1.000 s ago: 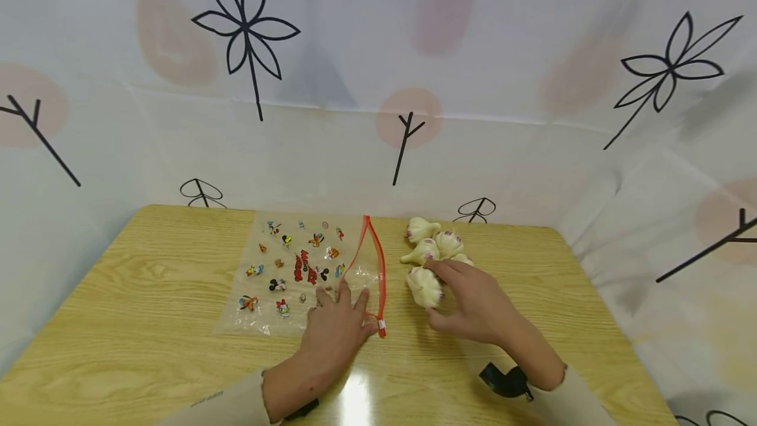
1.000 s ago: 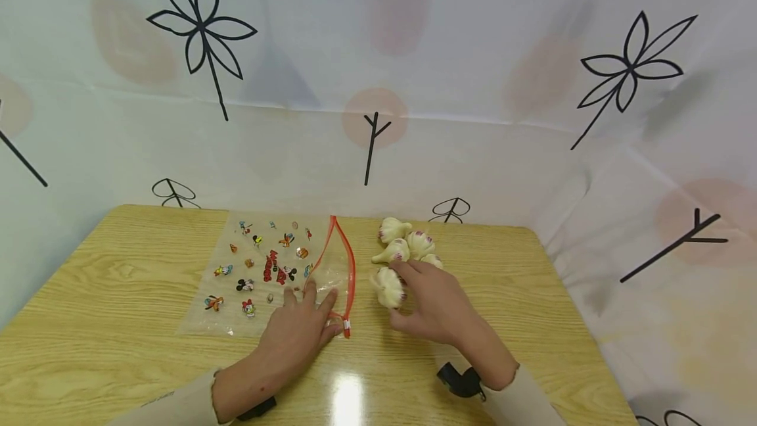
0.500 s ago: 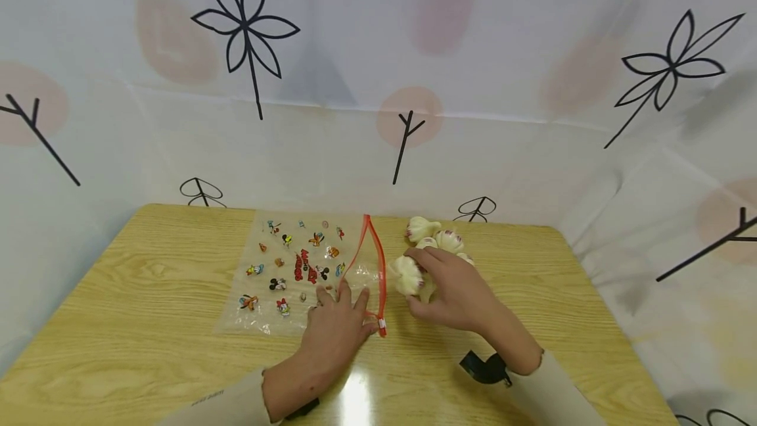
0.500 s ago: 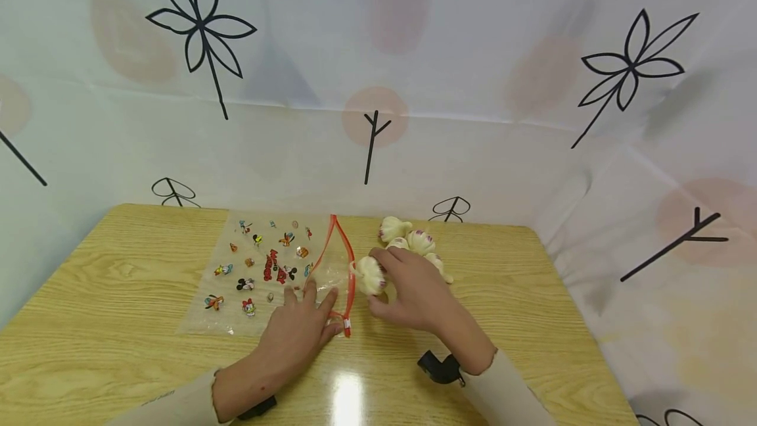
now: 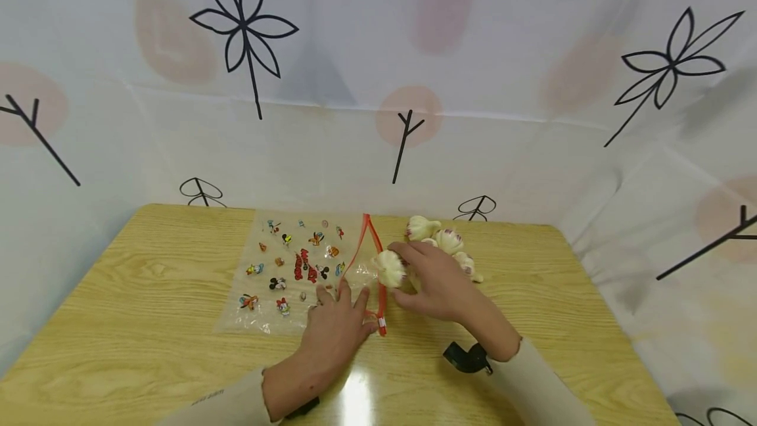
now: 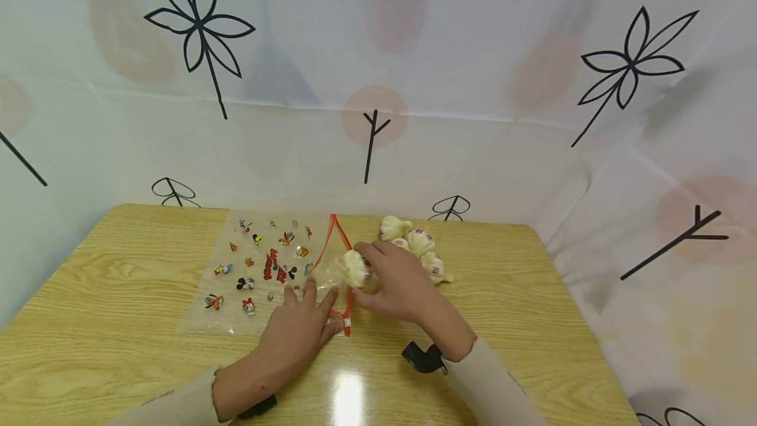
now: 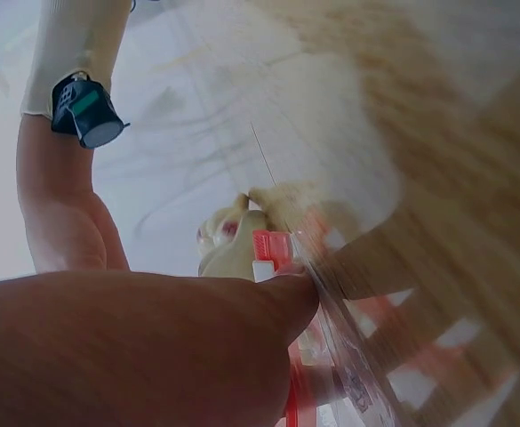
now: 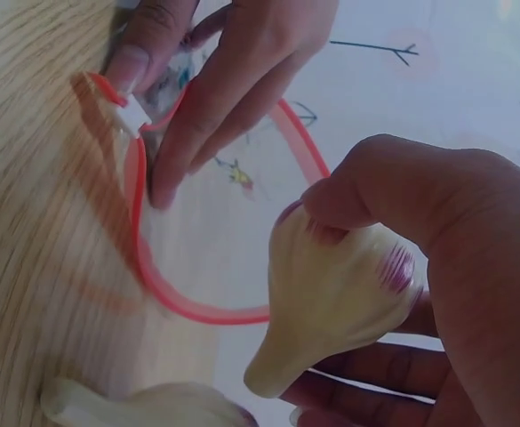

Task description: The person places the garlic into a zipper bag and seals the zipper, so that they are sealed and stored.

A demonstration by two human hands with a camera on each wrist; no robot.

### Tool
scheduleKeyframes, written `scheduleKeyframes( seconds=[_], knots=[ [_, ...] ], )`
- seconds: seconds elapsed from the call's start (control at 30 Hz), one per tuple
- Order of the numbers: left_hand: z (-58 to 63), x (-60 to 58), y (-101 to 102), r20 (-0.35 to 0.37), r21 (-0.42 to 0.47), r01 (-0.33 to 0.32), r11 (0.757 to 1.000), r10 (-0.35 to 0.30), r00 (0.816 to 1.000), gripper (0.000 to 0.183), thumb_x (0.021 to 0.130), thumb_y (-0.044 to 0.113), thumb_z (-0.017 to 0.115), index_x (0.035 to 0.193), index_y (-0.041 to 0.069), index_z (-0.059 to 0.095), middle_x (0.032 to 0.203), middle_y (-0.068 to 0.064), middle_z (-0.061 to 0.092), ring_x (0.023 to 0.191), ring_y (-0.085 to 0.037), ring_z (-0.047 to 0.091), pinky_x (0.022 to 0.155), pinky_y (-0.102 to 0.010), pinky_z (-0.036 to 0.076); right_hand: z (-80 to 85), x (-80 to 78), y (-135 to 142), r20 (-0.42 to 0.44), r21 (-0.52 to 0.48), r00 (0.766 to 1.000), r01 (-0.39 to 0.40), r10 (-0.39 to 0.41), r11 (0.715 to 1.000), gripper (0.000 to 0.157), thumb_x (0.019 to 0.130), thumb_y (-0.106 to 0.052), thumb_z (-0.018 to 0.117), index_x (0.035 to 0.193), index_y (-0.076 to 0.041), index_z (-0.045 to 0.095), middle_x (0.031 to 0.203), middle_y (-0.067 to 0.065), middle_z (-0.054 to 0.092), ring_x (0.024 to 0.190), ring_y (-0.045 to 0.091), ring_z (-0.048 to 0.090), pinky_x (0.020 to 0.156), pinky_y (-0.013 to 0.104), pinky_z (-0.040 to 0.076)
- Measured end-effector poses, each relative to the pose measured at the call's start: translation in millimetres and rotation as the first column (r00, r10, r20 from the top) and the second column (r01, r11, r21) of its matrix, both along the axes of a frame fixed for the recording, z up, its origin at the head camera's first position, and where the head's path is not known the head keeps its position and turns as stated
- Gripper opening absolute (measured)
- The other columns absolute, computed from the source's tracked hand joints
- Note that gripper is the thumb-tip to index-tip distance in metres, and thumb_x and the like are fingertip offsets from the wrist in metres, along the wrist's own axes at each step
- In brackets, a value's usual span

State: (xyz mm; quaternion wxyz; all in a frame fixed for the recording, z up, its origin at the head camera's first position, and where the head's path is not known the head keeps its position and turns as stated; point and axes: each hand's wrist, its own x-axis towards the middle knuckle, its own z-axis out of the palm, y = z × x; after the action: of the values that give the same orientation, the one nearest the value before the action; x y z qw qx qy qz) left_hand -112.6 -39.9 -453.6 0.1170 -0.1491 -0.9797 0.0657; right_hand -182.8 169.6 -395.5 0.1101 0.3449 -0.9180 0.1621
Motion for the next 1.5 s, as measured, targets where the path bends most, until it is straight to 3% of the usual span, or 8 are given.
scheduleKeyframes(
  seconds=[0.23,0.43,0.67,0.83,1.17,1.5],
  knots=[
    [-0.2,-1.2,1,-0.013,-0.01,-0.004,1.0,0.004,1.0,0.065,0.096,0.069,0.062,0.144,0.025,0.068,0.14,-0.02,0.065,0.115,-0.051,0.068,0.065,-0.043,0.065,0.6,-4.1,-16,0.08,-0.006,0.995,0.064,-0.063,0.998,0.07,0.086,-0.035,0.082,0.147,-0.007,0.06,0.123,0.006,0.071,0.104,0.021,0.069,0.085,0.044,0.059],
    [-0.6,-1.2,2,-0.018,0.005,-0.001,1.0,0.001,1.0,0.064,0.095,0.068,0.064,0.141,0.024,0.07,0.139,-0.021,0.066,0.114,-0.052,0.068,0.065,-0.045,0.064,-4.0,-9.8,-28,0.164,-0.006,0.976,0.149,-0.146,0.989,0.069,0.086,-0.038,0.08,0.146,-0.009,0.06,0.114,0.002,0.071,0.096,0.018,0.066,0.078,0.04,0.057],
    [-1.9,-0.3,1,-0.026,0.0,0.005,1.0,-0.005,1.0,0.064,0.096,0.068,0.063,0.141,0.023,0.071,0.14,-0.022,0.065,0.113,-0.052,0.069,0.065,-0.044,0.065,-10.0,-14.6,-37,0.196,-0.005,0.972,0.135,-0.131,0.991,0.069,0.088,-0.039,0.08,0.144,-0.005,0.061,0.123,0.008,0.071,0.106,0.024,0.068,0.089,0.046,0.058],
    [-2.9,-0.6,1,-0.043,-0.006,0.004,1.0,-0.005,0.999,0.065,0.095,0.068,0.064,0.14,0.022,0.071,0.139,-0.023,0.065,0.113,-0.052,0.069,0.064,-0.044,0.065,-11.9,-17.9,-44,0.2,-0.009,0.971,0.136,-0.131,0.991,0.067,0.088,-0.041,0.079,0.143,-0.007,0.062,0.124,0.007,0.072,0.109,0.026,0.068,0.088,0.046,0.058],
    [0.5,-0.4,2,0.011,-0.012,-0.007,1.0,0.007,1.0,0.067,0.096,0.068,0.062,0.143,0.02,0.069,0.142,-0.022,0.064,0.116,-0.053,0.067,0.065,-0.045,0.065,-17.9,-24.5,-50,0.22,-0.02,0.964,0.158,-0.15,0.987,0.052,0.089,-0.042,0.081,0.126,-0.009,0.067,0.09,-0.003,0.062,0.079,0.016,0.057,0.066,0.035,0.048],
    [0.8,0.8,-1,0.01,-0.003,0.015,1.0,-0.015,1.0,0.069,0.097,0.068,0.062,0.141,0.016,0.069,0.14,-0.022,0.065,0.116,-0.054,0.067,0.063,-0.047,0.065,-22.5,-32.6,-64,0.23,-0.026,0.958,0.181,-0.17,0.983,0.048,0.089,-0.05,0.083,0.112,-0.011,0.067,0.078,-0.004,0.059,0.068,0.014,0.054,0.058,0.031,0.044]
  ],
)
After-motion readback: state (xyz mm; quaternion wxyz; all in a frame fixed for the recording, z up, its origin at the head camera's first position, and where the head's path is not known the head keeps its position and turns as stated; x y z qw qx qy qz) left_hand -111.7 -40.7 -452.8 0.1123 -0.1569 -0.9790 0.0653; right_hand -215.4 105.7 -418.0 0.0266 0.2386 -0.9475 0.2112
